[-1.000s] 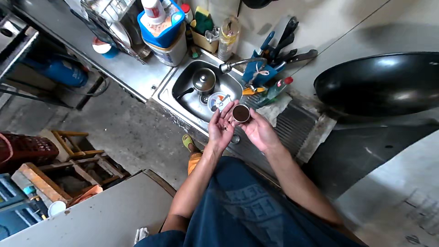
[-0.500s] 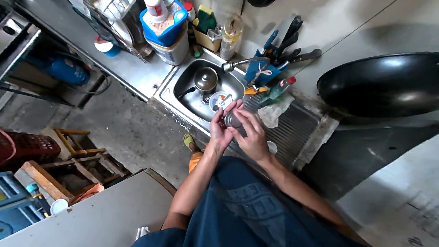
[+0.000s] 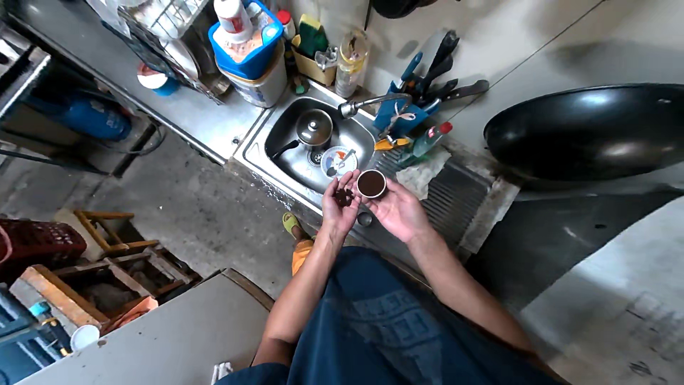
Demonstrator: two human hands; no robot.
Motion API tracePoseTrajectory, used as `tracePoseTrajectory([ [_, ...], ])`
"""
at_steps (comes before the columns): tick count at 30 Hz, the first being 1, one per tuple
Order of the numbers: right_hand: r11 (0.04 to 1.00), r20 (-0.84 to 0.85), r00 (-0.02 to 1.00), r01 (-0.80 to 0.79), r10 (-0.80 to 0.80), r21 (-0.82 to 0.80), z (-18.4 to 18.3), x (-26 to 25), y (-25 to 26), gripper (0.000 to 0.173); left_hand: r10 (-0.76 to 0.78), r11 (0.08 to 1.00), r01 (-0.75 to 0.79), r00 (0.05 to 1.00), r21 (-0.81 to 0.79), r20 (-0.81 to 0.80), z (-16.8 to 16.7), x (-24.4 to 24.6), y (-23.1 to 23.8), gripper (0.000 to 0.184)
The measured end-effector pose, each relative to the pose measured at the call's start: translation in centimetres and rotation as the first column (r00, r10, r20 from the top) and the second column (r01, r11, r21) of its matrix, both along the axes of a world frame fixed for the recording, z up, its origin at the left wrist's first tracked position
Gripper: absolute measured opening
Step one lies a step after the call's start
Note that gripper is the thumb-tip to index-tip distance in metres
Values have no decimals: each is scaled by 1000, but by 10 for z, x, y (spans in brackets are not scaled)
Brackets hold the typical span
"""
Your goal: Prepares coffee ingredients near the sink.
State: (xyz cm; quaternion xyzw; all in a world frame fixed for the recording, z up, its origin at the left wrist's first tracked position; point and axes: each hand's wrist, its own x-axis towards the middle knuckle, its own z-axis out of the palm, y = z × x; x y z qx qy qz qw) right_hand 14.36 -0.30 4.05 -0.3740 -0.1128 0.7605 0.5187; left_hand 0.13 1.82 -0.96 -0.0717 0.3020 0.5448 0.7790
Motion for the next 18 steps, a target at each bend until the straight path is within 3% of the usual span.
tracePoseTrajectory([
  [5,997,-14,1000,-21,22,78,-9,5,0,45,7,1000,-10,994,26,106,-7,-11,0,48],
  [10,993,231,972,20,-47,120,-43,23,1,45,11,999,-15,987,29,158,-12,-33,-2,50],
  [18,967,566,817,221,-113,-125,-133,32,-38,43,-13,1000,14,989,-9,150,-42,-76,-9,49],
])
